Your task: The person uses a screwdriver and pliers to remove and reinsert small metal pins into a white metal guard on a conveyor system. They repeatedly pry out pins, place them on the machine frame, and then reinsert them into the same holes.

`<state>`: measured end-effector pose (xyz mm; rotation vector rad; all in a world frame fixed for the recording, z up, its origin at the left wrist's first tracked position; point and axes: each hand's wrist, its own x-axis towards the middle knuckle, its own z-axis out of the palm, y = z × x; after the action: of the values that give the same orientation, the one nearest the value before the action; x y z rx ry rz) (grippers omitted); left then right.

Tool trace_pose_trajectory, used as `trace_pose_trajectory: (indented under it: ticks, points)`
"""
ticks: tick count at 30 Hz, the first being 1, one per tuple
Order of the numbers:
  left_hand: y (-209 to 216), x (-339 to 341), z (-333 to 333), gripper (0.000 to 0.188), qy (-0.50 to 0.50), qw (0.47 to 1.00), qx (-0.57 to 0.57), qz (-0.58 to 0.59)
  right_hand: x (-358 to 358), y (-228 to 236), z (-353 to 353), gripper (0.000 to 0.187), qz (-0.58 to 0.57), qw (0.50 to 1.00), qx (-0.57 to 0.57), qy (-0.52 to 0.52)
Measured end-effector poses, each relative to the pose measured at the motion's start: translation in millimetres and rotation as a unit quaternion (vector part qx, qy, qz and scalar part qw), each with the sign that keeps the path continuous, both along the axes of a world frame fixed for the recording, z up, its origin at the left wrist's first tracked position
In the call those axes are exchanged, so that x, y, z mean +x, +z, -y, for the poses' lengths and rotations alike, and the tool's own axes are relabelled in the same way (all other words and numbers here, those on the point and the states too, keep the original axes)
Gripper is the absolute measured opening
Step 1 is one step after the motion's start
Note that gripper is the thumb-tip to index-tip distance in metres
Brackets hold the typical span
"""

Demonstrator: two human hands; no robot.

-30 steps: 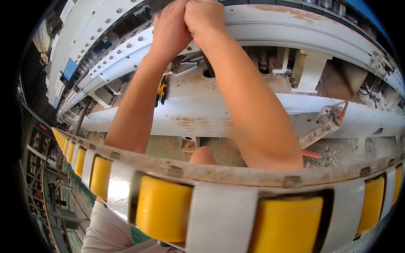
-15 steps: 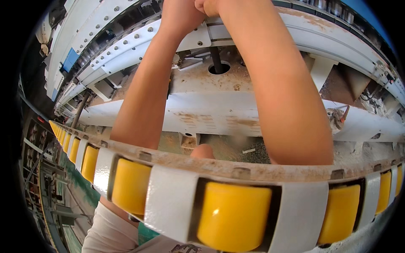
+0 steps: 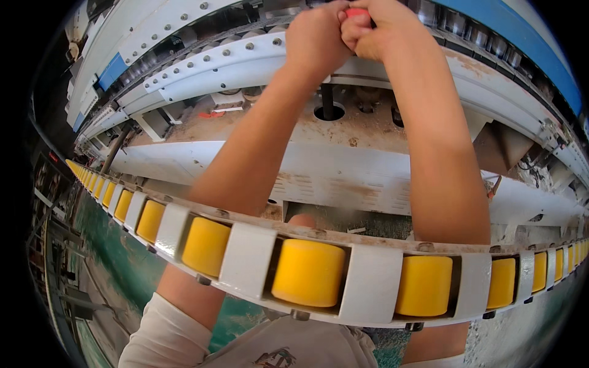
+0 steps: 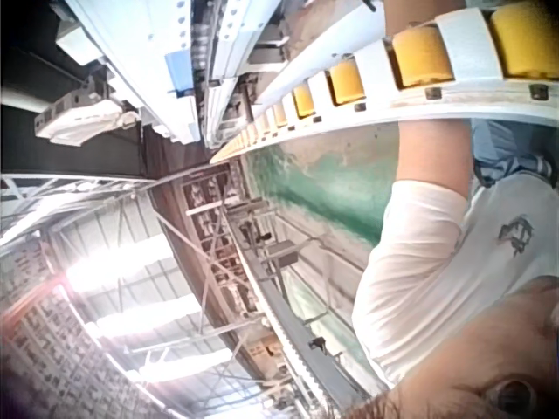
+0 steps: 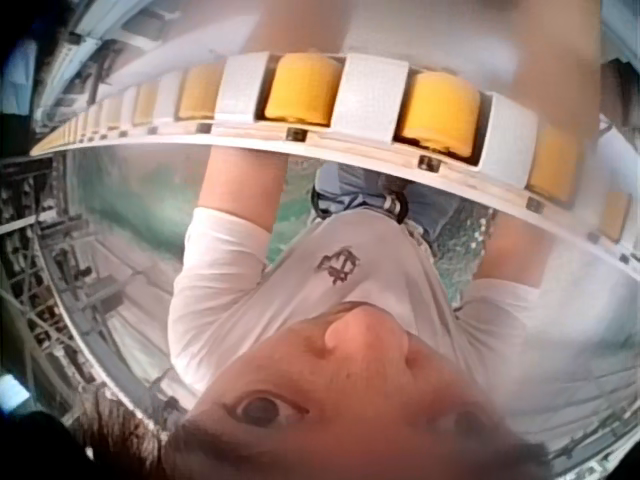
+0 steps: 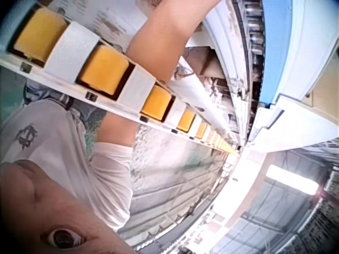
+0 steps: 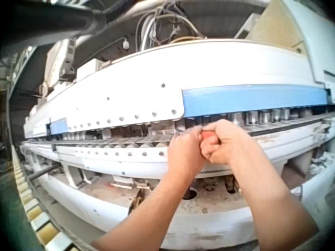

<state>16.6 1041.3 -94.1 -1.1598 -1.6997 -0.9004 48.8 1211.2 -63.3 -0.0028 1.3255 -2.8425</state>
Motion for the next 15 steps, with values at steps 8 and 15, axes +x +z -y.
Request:
trace_pose_trajectory:
  ticks: [8,15]
  points:
    - [-31.9,-33.2,8.0,0.030,0.014,0.997,0.017,-0.072,37.9,-24.2,66.9,0.014,-0.065,0.990,0.078,-0.097]
    - [-38.2,-45.3,7.8,0.049,0.027,0.982,0.065,-0.176,31.1,-48.0,79.5,0.015,-0.172,0.950,0.183,-0.183]
